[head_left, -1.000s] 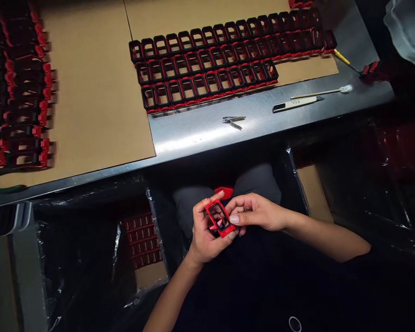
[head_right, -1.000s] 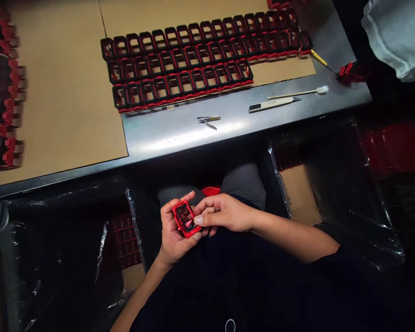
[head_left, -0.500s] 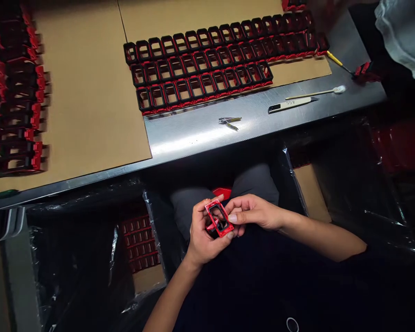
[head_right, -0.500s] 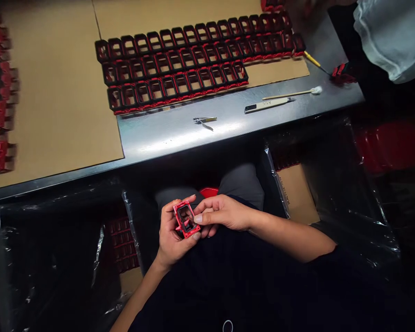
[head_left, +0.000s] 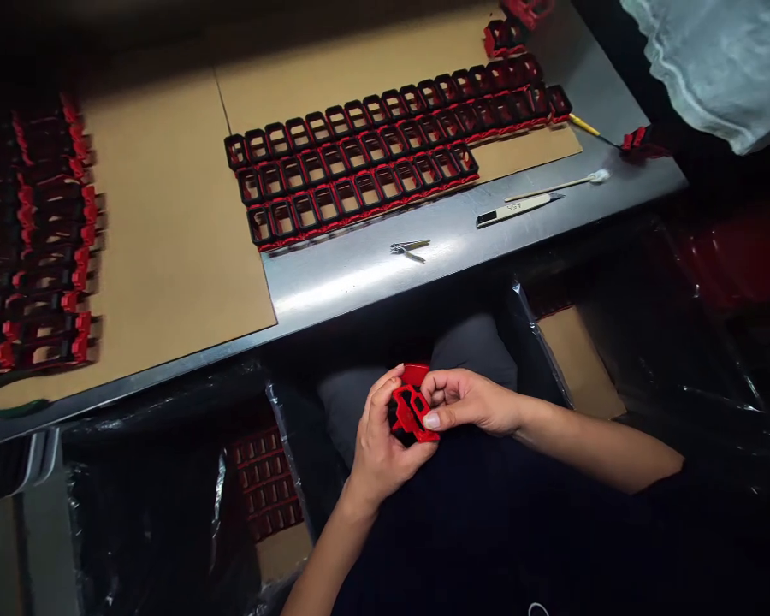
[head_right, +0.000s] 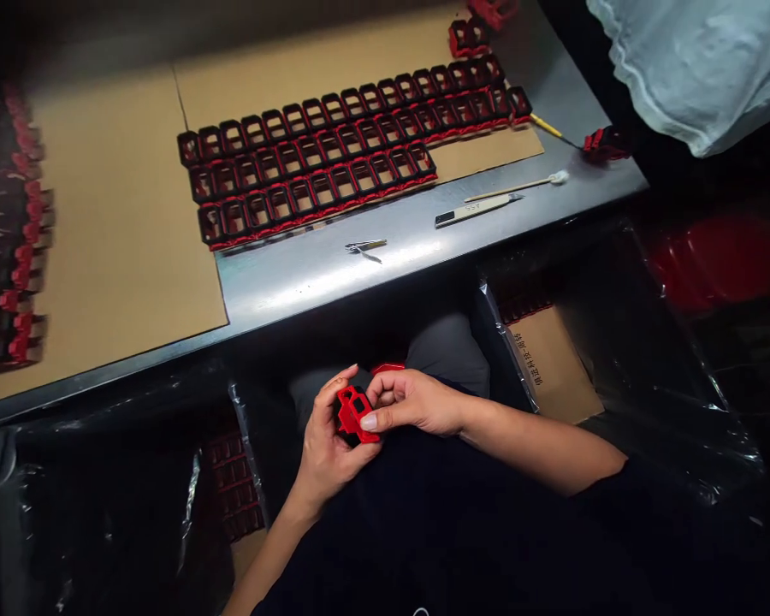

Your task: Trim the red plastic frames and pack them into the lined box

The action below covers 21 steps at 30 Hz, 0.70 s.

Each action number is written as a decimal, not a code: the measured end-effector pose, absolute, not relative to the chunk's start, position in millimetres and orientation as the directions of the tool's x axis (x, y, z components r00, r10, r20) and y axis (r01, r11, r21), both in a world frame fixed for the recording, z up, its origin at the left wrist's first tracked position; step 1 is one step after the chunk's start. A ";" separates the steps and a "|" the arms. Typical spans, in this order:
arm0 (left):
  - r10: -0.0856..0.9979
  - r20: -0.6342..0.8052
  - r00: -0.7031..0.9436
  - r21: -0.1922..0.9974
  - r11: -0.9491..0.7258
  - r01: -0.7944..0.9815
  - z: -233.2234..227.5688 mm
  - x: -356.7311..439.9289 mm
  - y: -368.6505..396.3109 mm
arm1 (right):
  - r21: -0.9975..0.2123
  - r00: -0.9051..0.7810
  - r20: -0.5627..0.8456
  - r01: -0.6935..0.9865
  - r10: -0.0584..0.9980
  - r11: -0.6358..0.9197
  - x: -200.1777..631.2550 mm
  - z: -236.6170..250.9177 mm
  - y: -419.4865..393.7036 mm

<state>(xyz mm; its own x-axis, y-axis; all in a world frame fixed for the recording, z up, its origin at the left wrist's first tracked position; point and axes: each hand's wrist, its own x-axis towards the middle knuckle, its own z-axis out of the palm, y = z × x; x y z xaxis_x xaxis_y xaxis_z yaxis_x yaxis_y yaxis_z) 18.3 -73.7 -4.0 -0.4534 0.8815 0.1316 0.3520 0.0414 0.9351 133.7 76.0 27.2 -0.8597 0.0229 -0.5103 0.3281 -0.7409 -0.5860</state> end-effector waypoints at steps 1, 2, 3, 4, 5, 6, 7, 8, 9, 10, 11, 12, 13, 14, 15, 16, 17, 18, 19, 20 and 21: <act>0.892 0.112 -0.438 0.929 0.063 0.366 -4.7 16.6 -72.4 | -0.597 -0.866 -0.497 0.301 0.048 -0.743 137.1 26.4 80.7; 0.900 0.072 -0.430 0.928 0.098 0.360 -5.1 15.1 -71.3 | -0.620 -0.869 -0.487 0.271 0.090 -0.736 143.1 25.1 89.3; 0.903 0.013 -0.429 0.932 0.145 0.333 -5.2 13.7 -70.5 | -0.658 -0.861 -0.483 0.233 0.163 -0.716 152.2 23.2 102.0; 0.899 -0.053 -0.436 0.936 0.197 0.293 -5.2 12.5 -69.9 | -0.710 -0.828 -0.488 0.192 0.277 -0.677 164.7 20.2 118.4; 0.885 -0.121 -0.450 0.934 0.255 0.249 -5.2 11.3 -69.2 | -0.771 -0.755 -0.502 0.169 0.422 -0.614 180.5 15.8 137.6; 0.862 -0.190 -0.471 0.925 0.317 0.208 -5.2 10.1 -68.3 | -0.828 -0.629 -0.507 0.166 0.590 -0.535 199.0 9.9 158.0; 0.833 -0.247 -0.496 0.909 0.376 0.179 -5.4 9.0 -67.0 | -0.863 -0.433 -0.504 0.224 0.748 -0.452 219.3 2.1 177.9; 0.808 -0.296 -0.510 0.889 0.428 0.162 -5.7 7.9 -65.3 | -0.835 -0.233 -0.514 0.354 0.826 -0.420 240.1 -7.5 195.8; 0.787 -0.334 -0.519 0.869 0.471 0.153 -6.1 6.8 -63.0 | -0.801 -0.121 -0.522 0.411 0.844 -0.436 259.9 -18.9 210.2; 0.771 -0.362 -0.524 0.850 0.504 0.154 -6.7 5.8 -60.4 | -0.766 -0.047 -0.534 0.448 0.844 -0.460 277.6 -31.7 220.6; 0.764 -0.384 -0.518 0.834 0.528 0.160 -7.3 4.8 -57.7 | -0.717 0.014 -0.560 0.493 0.828 -0.493 292.2 -45.5 226.6; 0.761 -0.399 -0.511 0.821 0.545 0.171 -8.0 3.8 -55.2 | -0.664 0.057 -0.588 0.536 0.807 -0.521 303.5 -59.7 228.8; 0.763 -0.408 -0.501 0.811 0.555 0.186 -8.7 2.8 -53.0 | -0.608 0.090 -0.614 0.579 0.784 -0.543 311.5 -73.9 228.0; 0.768 -0.418 -0.486 0.801 0.563 0.201 -9.3 2.0 -51.5 | -0.549 0.117 -0.639 0.623 0.760 -0.557 316.6 -87.5 225.2; 0.769 -0.426 -0.476 0.793 0.571 0.213 -9.8 1.3 -50.7 | -0.491 0.139 -0.661 0.664 0.738 -0.565 319.5 -100.2 221.5; 0.765 -0.435 -0.475 0.784 0.581 0.218 -10.1 0.9 -50.6 | -0.436 0.156 -0.679 0.701 0.717 -0.565 320.6 -111.9 217.8; 0.755 -0.442 -0.485 0.775 0.594 0.217 -10.1 0.9 -51.0 | -0.386 0.168 -0.694 0.734 0.700 -0.559 320.4 -122.6 214.9; 0.739 -0.445 -0.506 0.767 0.606 0.210 -10.0 1.1 -51.7 | -0.343 0.175 -0.705 0.763 0.687 -0.547 319.4 -132.2 213.1; 0.724 -0.448 -0.524 0.761 0.617 0.202 -9.8 1.6 -52.4 | -0.309 0.176 -0.713 0.789 0.678 -0.531 317.6 -140.8 212.5; 0.712 -0.453 -0.537 0.755 0.627 0.194 -9.6 2.2 -52.8 | -0.285 0.172 -0.718 0.812 0.674 -0.510 315.4 -148.4 212.8; 0.705 -0.460 -0.540 0.750 0.634 0.189 -9.6 2.7 -52.9 | -0.267 0.164 -0.720 0.832 0.674 -0.487 312.9 -155.0 213.7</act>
<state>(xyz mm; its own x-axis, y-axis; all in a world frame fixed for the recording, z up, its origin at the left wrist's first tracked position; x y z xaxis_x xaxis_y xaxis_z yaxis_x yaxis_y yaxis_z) 2.7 -52.9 -9.6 -0.5398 0.7049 -0.4602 0.1893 0.6343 0.7496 312.9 213.7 -155.0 0.1636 0.6744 -0.7200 0.8319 -0.4865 -0.2668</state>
